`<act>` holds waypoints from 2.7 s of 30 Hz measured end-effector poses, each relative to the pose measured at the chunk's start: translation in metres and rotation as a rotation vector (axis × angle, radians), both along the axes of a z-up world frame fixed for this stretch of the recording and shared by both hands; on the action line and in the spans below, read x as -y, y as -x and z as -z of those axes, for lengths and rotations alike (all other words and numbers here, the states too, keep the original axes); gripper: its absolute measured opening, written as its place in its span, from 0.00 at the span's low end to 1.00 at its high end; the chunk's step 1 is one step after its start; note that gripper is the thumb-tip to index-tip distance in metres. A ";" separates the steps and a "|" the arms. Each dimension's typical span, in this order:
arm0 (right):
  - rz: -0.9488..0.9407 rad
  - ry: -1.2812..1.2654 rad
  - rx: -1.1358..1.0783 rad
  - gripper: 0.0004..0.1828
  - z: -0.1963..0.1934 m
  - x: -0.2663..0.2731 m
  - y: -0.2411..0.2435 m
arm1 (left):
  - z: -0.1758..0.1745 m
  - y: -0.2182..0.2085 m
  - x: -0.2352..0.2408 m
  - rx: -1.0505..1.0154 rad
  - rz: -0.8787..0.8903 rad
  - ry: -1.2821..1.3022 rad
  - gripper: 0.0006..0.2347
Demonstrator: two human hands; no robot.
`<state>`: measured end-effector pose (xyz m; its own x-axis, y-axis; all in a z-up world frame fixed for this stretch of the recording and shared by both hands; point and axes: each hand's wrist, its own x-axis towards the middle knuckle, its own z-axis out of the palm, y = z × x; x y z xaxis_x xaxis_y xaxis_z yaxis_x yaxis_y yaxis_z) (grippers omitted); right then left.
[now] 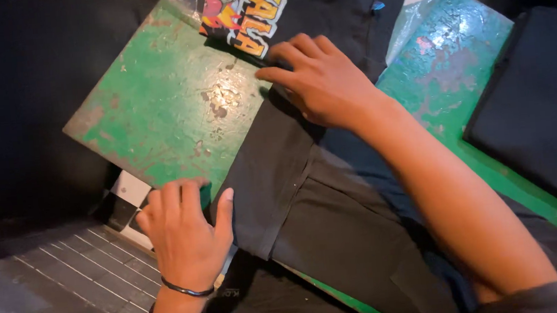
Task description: The person folds a black t-shirt on a green table using a cardboard template as a guide. They align the template, fold the sleeves and sides, and smooth the fabric to create a neat rectangular shape.
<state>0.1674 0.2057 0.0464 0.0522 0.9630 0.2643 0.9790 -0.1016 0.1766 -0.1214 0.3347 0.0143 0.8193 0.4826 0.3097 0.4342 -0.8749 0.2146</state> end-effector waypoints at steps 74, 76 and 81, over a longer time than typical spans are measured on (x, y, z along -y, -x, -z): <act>-0.052 -0.117 -0.207 0.16 -0.008 0.042 0.197 | -0.016 0.030 -0.041 0.246 0.751 0.417 0.12; -0.051 -0.143 -0.123 0.20 -0.007 0.034 0.199 | -0.006 0.036 -0.041 0.210 0.778 0.364 0.15; -0.168 -0.355 -0.022 0.04 0.014 0.025 0.201 | 0.009 0.025 -0.036 0.408 0.750 0.239 0.02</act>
<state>-0.0333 0.1805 0.0319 -0.0891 0.8078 0.5827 0.9904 0.0096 0.1382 -0.1462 0.3707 0.0053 0.7935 -0.0476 0.6067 -0.3856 -0.8106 0.4407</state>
